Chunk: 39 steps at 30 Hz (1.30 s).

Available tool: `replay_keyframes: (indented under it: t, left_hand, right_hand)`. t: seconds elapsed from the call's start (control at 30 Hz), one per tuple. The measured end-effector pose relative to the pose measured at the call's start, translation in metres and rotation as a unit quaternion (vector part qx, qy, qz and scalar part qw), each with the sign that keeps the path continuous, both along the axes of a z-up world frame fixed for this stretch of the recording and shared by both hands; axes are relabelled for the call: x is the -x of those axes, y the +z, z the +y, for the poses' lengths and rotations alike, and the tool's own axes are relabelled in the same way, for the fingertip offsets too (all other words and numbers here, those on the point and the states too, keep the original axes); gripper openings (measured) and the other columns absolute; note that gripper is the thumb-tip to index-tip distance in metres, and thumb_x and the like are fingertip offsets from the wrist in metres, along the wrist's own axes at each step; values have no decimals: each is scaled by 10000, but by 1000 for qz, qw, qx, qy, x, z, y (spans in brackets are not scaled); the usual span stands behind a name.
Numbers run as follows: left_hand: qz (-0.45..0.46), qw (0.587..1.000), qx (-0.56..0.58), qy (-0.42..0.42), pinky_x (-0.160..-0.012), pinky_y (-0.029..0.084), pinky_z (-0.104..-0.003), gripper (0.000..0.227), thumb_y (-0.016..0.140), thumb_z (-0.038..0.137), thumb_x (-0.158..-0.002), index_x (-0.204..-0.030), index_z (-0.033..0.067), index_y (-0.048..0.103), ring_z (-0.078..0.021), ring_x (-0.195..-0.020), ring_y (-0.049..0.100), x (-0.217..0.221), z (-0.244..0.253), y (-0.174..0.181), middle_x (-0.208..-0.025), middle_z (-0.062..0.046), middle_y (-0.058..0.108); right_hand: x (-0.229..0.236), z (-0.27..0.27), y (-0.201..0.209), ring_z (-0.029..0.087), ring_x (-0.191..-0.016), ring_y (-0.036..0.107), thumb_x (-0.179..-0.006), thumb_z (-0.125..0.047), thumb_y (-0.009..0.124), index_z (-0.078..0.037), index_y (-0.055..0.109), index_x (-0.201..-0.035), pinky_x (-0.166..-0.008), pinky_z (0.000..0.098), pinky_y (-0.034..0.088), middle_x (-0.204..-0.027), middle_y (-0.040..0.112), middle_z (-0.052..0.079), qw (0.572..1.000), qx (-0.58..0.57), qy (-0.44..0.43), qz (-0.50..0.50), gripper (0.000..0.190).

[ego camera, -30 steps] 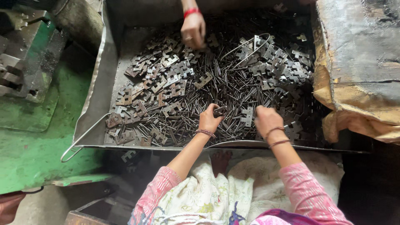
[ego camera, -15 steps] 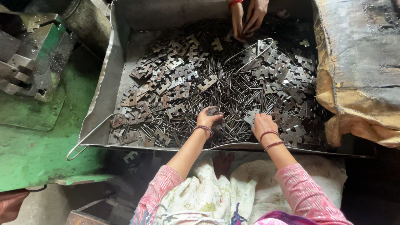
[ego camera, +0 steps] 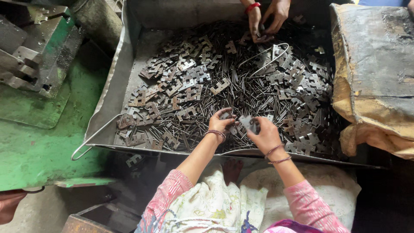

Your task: The person sits on the floor and repeatedly picks small metal plates and pins from a large bin, inserts the pins into the plates, and places the assembled units back into the bin. The task is performed by hand without tools, and other workers are visible nearby doing similar work.

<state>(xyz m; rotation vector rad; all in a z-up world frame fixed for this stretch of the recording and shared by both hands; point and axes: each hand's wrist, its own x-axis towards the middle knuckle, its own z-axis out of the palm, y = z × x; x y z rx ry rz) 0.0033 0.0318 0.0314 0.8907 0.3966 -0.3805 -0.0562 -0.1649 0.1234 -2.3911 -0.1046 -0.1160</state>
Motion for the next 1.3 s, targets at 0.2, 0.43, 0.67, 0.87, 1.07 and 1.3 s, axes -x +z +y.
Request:
replay_keyframes:
  t: [0.2,0.43,0.67,0.87,1.07,1.3]
  left_hand:
    - [27,999,-16,3,-656,620,-364,251,646,70,-947,-1194,106,633,-192,-855,750,0,1,3,-1061,-101,760]
    - [51,994,98,-5,-688,628,-396,303,522,345,-1031,-1140,74,603,-251,-840,718,-5,-1,-12,-999,-151,744]
    - [19,999,22,-16,-689,602,-389,154,533,74,-995,-1137,80,592,-232,-877,728,-6,-3,-21,-1045,-141,757]
    - [-14,1000,-6,-25,-650,611,-374,154,564,88,-1026,-1164,72,628,-179,-839,702,-6,-7,-24,-999,-79,730]
    - [-10,999,4,-36,-644,621,-346,193,532,128,-1051,-1188,65,652,-150,-772,698,-7,-8,-33,-953,-58,708]
    - [-53,998,29,-26,-718,622,-323,226,488,66,-1074,-1239,37,640,-160,-844,713,-6,-9,-31,-1029,-81,725]
  right_hand:
    - [5,39,6,357,-977,657,-741,-154,797,5,661,-1148,-854,427,549,-1061,666,181,996,3,54,-70,458]
    - [0,56,-3,344,-1063,602,-750,-223,801,-24,671,-1161,-874,427,541,-1115,645,148,990,119,41,-67,474]
    - [4,58,0,321,-1084,597,-776,-238,803,-57,679,-1186,-895,419,528,-1167,648,109,985,161,31,-51,465]
    - [3,47,-3,332,-1163,568,-756,-197,807,-59,646,-1261,-953,430,508,-1285,624,104,990,121,34,-70,547]
    - [2,38,-6,333,-1186,574,-761,-148,782,-110,622,-1334,-1004,452,485,-1314,629,75,984,128,93,-81,596]
    - [0,39,-11,347,-1138,594,-796,-139,762,-90,559,-1415,-962,453,494,-1340,606,128,989,89,97,-71,653]
